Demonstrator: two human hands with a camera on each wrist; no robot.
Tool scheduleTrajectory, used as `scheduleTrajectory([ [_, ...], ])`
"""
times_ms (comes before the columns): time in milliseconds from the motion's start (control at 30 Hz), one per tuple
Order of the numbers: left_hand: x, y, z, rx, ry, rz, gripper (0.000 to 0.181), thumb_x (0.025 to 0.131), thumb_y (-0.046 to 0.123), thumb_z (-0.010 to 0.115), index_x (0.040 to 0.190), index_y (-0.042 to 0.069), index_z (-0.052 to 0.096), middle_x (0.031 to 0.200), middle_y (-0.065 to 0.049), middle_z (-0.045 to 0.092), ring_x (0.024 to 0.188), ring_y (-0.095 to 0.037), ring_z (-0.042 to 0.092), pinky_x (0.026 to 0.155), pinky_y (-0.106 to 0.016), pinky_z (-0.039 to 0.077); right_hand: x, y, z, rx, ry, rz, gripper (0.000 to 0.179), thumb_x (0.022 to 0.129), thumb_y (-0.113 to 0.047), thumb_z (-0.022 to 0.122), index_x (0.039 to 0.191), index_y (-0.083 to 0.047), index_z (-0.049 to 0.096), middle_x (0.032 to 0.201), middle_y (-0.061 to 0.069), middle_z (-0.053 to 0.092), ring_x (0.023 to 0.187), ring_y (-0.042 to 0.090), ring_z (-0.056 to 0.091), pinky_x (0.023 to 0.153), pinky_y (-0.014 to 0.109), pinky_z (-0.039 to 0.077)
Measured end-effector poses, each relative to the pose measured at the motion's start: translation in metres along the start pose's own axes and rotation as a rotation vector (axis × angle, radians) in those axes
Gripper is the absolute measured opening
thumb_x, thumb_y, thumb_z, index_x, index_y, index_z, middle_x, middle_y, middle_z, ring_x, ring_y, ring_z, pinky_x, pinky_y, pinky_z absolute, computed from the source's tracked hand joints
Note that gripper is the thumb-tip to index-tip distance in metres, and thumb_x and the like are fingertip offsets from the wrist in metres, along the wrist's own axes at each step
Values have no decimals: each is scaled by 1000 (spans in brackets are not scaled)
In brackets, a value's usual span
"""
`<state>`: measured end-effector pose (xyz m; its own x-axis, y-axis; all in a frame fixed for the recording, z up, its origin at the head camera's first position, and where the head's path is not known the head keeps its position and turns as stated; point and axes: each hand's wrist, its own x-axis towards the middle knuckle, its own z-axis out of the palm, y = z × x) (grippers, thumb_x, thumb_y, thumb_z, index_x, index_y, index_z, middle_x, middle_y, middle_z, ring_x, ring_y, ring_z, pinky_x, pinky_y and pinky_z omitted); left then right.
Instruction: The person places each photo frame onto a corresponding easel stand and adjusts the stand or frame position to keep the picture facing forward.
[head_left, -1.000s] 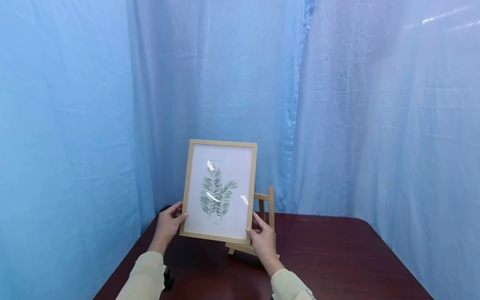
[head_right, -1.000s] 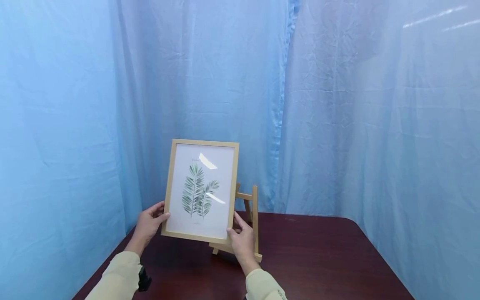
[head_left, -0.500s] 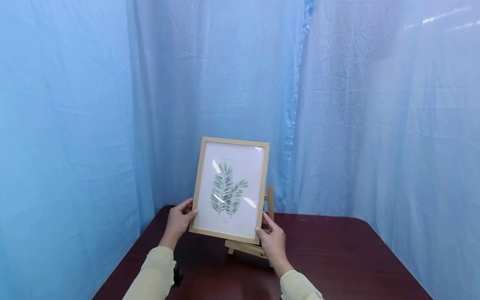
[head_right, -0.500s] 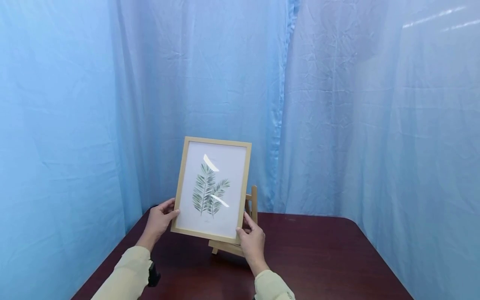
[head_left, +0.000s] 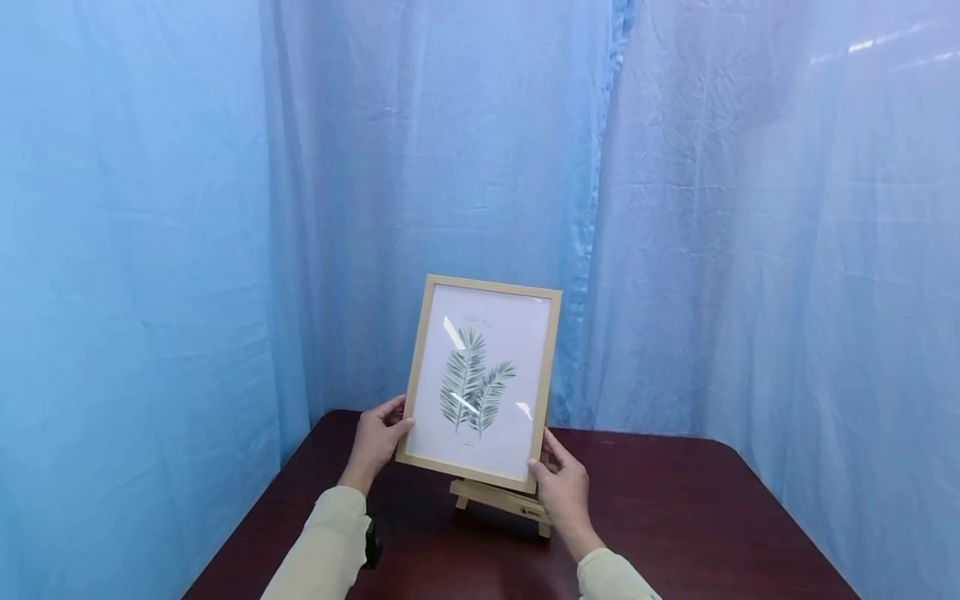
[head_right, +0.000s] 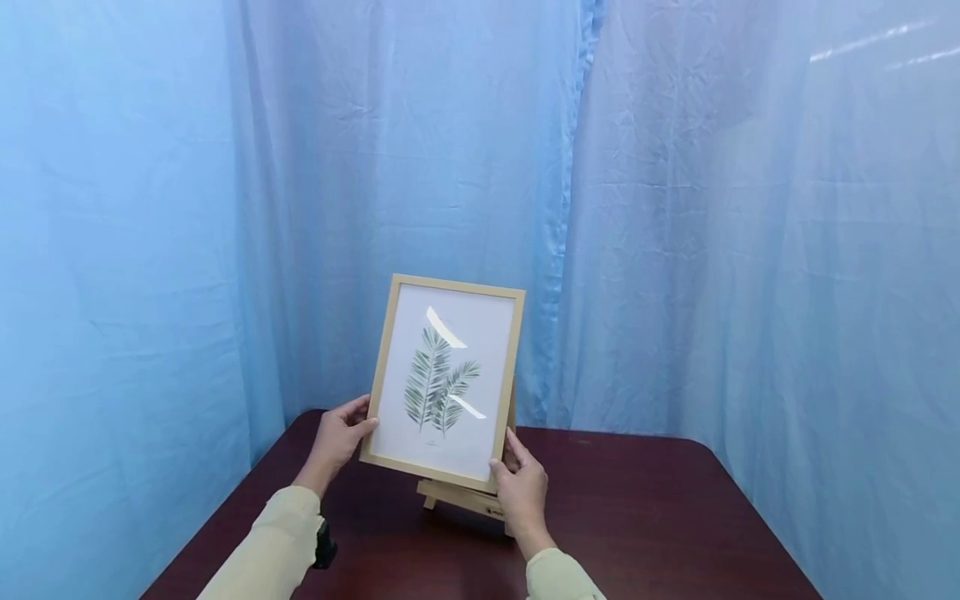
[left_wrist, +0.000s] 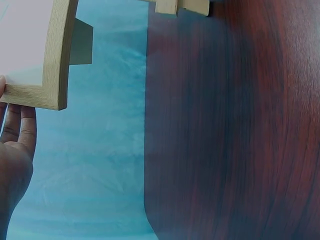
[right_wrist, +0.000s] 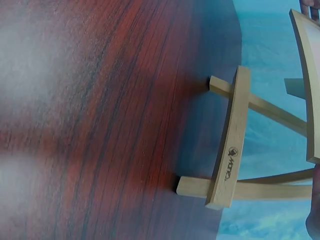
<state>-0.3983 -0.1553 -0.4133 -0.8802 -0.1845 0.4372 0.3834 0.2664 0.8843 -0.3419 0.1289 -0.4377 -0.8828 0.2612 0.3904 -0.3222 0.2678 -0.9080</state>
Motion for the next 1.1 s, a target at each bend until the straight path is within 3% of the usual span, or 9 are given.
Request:
scheduleTrajectory([
  [167, 0, -1, 10, -20, -4, -31, 46, 86, -8, 70, 131, -5, 61, 118, -22, 67, 104, -30, 63, 88, -42, 55, 2, 4, -8, -23, 12, -14, 56, 88, 3, 69, 142, -9, 56, 126, 19, 64, 99, 32, 68, 72, 27, 57],
  [600, 2, 2, 36, -34, -47, -27, 44, 89, -6, 68, 132, -2, 62, 118, -21, 67, 101, -30, 64, 83, -41, 57, 7, 14, -29, -50, 28, -12, 57, 90, 2, 68, 144, -7, 52, 128, 21, 62, 102, 35, 67, 73, 28, 58],
  [1100, 15, -6, 37, -51, -81, -43, 44, 87, -6, 70, 130, -3, 63, 114, -19, 68, 95, -26, 63, 81, -40, 57, 4, 13, -24, -91, 41, 23, 58, 91, 0, 69, 146, -10, 51, 135, 22, 58, 104, 36, 67, 71, 29, 58],
])
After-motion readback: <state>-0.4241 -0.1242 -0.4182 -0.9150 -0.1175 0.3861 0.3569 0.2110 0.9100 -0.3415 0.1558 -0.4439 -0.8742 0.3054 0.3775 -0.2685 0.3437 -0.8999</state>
